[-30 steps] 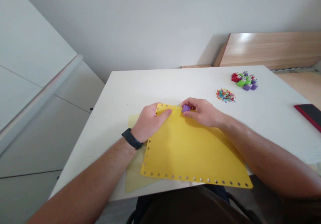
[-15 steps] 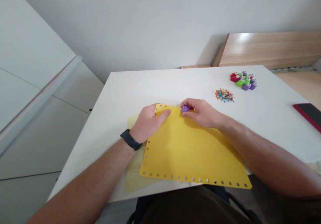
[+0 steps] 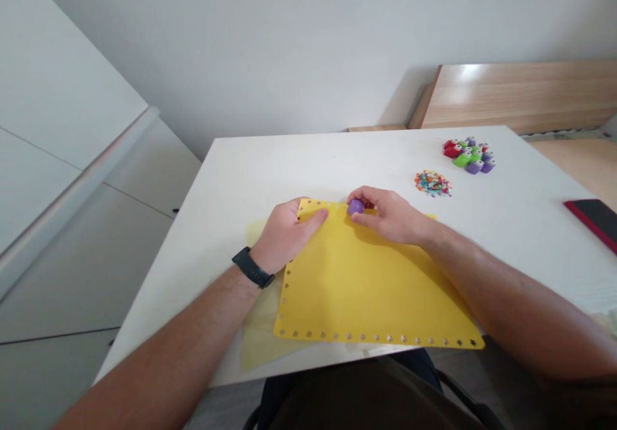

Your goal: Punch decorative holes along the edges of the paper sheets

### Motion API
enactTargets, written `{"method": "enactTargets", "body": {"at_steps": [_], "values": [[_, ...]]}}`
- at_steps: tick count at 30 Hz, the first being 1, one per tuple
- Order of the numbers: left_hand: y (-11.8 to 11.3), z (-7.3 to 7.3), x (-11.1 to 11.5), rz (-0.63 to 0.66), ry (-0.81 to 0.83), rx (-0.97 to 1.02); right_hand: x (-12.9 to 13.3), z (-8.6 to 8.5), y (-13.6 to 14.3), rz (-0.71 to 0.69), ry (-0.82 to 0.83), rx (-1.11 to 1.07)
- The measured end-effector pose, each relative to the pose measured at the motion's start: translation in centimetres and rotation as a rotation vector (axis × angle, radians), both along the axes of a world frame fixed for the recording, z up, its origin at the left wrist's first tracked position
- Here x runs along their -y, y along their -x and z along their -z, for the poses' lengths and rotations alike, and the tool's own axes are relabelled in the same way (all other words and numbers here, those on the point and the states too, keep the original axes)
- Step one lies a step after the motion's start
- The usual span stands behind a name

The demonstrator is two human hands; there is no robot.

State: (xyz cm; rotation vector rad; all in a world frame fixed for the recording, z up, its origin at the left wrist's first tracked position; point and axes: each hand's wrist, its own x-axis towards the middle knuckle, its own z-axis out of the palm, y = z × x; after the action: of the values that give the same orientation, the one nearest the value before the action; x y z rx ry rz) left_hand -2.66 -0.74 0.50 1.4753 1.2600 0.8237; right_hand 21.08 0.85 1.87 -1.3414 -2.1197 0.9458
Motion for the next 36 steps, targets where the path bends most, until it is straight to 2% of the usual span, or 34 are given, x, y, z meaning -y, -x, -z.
{"method": "enactTargets", "body": {"at_steps": [8, 17, 24, 36], "values": [[0.2, -0.4, 0.0, -0.006, -0.008, 0.014, -0.1, -0.7, -0.7, 0.002, 0.072, -0.035], [0.3, -0.7, 0.0, -0.020, 0.006, 0.030, -0.1, -1.1, -1.0, 0.003, 0.078, -0.018], [0.3, -0.6, -0.1, -0.015, -0.026, 0.006, -0.3, -0.9, -1.2, -0.002, 0.081, -0.018], [0.4, -0.5, -0.1, -0.019, 0.014, 0.048, -0.3, -0.8, -1.2, 0.004, 0.095, -0.023]]}}
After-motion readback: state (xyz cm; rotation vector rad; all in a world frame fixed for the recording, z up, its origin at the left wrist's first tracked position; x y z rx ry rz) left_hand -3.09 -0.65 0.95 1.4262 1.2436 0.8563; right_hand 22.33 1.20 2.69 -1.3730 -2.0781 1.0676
